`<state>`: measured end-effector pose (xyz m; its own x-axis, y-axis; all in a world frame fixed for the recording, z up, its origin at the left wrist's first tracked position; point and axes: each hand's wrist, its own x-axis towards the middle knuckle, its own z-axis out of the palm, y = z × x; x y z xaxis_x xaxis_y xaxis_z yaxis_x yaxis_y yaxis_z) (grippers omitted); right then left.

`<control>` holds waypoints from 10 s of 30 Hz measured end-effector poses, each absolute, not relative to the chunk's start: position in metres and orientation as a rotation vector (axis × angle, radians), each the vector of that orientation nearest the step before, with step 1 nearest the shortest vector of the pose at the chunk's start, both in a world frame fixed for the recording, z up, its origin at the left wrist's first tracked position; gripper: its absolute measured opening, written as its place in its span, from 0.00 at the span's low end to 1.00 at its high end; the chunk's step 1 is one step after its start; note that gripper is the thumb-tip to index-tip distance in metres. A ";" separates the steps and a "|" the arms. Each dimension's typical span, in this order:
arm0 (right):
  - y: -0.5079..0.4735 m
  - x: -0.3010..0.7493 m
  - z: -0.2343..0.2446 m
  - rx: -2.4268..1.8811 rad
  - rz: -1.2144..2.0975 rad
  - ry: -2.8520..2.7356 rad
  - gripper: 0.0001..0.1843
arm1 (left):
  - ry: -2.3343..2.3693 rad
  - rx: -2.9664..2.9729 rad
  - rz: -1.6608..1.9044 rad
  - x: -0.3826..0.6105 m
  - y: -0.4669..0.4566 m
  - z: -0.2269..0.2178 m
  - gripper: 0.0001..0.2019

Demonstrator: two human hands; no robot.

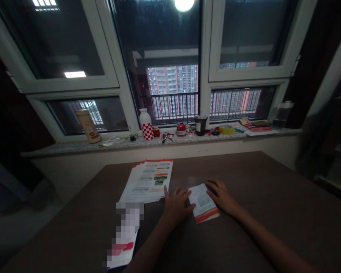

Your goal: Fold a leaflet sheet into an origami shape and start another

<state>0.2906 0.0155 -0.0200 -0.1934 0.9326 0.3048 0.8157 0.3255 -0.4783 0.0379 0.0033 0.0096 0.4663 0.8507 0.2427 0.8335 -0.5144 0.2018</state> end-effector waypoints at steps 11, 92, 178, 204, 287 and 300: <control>0.006 0.288 -0.014 -1.575 0.214 -2.175 0.24 | 1.476 2.672 0.410 0.030 0.006 0.014 0.26; -0.014 0.323 0.002 -1.488 0.756 -2.325 0.37 | 1.573 2.676 0.461 0.050 -0.011 0.009 0.31; -0.012 0.295 -0.014 -1.497 0.491 -2.224 0.38 | 1.672 2.631 0.639 0.064 -0.022 -0.014 0.27; -0.022 0.299 -0.006 -1.301 0.532 -2.220 0.16 | 1.860 2.608 0.641 0.064 -0.018 -0.017 0.28; -0.011 0.293 -0.011 -1.008 0.635 -2.136 0.07 | 1.264 2.760 0.292 0.053 -0.006 -0.004 0.25; -0.004 0.288 -0.009 -1.380 0.344 -2.112 0.10 | 1.262 2.773 0.264 0.054 -0.006 -0.004 0.27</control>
